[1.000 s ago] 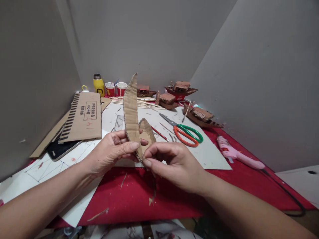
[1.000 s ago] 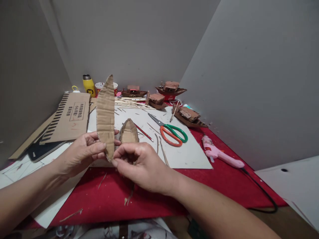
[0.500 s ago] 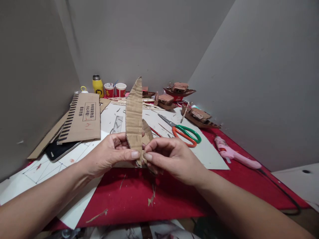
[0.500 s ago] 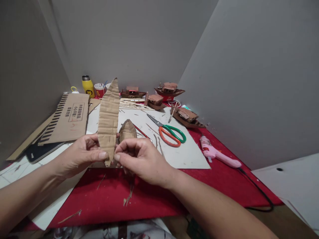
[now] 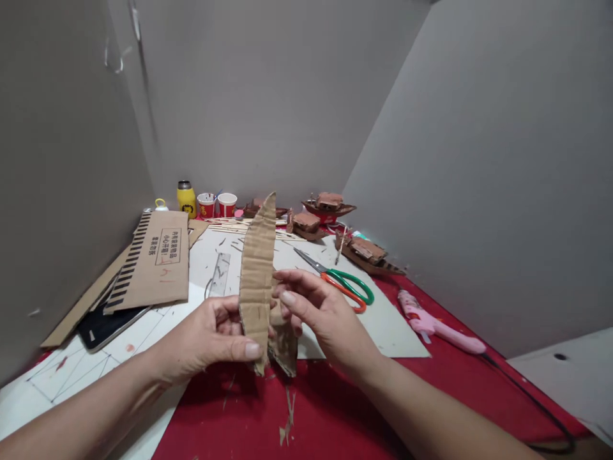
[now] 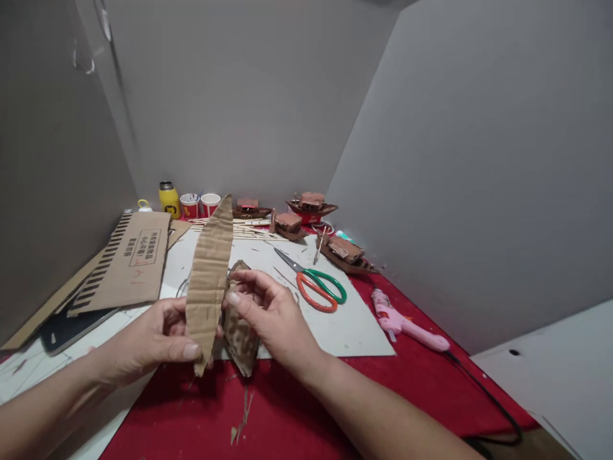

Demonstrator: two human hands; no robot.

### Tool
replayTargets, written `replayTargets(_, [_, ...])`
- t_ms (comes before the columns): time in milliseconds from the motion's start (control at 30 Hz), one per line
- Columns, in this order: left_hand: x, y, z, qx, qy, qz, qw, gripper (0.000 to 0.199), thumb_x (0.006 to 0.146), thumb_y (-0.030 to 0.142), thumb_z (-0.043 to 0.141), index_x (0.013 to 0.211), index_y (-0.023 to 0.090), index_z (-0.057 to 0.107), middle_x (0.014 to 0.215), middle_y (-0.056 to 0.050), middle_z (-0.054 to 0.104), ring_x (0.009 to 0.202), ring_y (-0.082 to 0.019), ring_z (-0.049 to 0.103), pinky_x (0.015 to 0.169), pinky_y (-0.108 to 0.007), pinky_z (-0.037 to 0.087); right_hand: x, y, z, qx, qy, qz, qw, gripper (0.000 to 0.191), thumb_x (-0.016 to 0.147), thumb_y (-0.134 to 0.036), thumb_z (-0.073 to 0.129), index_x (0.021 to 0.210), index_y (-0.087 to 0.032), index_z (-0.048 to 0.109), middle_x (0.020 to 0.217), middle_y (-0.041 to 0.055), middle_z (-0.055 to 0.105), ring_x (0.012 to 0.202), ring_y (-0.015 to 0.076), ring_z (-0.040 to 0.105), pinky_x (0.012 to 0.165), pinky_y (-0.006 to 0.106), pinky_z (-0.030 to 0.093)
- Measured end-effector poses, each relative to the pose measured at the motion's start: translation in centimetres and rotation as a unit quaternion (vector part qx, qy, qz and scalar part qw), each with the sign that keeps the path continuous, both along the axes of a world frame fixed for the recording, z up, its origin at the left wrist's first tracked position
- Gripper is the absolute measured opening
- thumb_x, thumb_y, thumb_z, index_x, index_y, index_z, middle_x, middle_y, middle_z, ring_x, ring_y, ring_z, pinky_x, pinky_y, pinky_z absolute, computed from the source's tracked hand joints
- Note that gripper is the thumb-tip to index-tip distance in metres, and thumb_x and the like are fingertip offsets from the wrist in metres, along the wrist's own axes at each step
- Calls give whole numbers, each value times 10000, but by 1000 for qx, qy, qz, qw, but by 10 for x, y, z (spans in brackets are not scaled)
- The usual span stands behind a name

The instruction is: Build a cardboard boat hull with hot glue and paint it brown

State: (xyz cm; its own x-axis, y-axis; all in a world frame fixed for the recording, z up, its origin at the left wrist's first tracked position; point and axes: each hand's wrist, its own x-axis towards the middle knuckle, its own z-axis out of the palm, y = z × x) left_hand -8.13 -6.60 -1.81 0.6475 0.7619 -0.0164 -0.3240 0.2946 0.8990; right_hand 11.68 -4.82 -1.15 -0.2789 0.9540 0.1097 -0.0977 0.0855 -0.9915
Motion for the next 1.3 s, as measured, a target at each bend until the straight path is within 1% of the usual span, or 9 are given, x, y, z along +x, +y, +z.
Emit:
replayTargets(67, [1,-3,1,-14,11,-35,999,484,695,197,818,1159,189,680,831,-50,724,690,-137,666,670,-235,541,0,2,0,-10,13,37,999,365,779,-395,732,1055,-170,648,824,15,660,662,102,578,548,193,449])
replayTargets(233, [2,-3,-2,-16,65,-97,993,454,709,332,816,1110,153,700,822,-51,692,679,-118,639,665,-224,527,2,3,0,-70,62,101,990,351,707,-466,776,793,-138,686,600,-37,561,457,56,434,446,184,384])
replayTargets(300, [0,1,-3,-2,77,-49,996,417,784,395,742,1103,130,697,795,-61,691,661,-124,637,667,-244,527,3,1,2,-91,72,132,984,358,686,-468,794,789,-139,700,597,-39,559,462,49,408,474,186,396])
replayTargets(400, [-6,9,-3,20,69,88,994,342,870,380,650,1130,160,680,792,-48,694,694,-130,638,708,-262,520,2,-3,3,-122,58,194,972,360,700,-460,788,849,-139,722,638,-26,594,515,62,452,567,203,440])
replayTargets(500, [-10,13,-3,29,62,167,984,306,880,362,641,1137,201,677,962,-57,713,864,-157,650,799,-269,501,-3,-6,-1,-153,40,237,959,364,696,-456,792,846,-135,713,671,-21,604,582,77,505,614,199,445])
replayTargets(700, [-10,11,-1,7,55,166,985,357,936,420,529,1167,188,673,1123,-99,699,1004,-223,643,886,-331,482,-9,-7,-18,-195,-10,282,940,450,730,-554,733,815,-130,608,537,-73,483,389,20,353,370,144,265])
replayTargets(967, [-9,9,1,-15,6,147,989,332,915,424,555,1115,184,671,1012,-90,721,909,-233,691,848,-359,530,-8,-7,-24,-204,-38,340,917,498,746,-601,695,852,-130,572,543,-64,499,400,23,402,368,119,304])
replayTargets(1167, [-13,9,13,-3,-4,167,986,304,883,414,605,1030,162,689,944,-81,737,839,-226,714,793,-339,560,-5,-10,-16,-153,-47,335,929,452,802,-579,649,852,-136,577,551,-65,488,420,33,408,395,139,315])
replayTargets(1300, [-21,9,26,11,28,164,986,300,863,420,630,1029,175,674,886,-68,740,745,-221,721,686,-317,564,1,-10,0,-60,-36,183,981,348,860,-497,620,878,-153,574,549,-68,481,434,50,417,417,167,319])
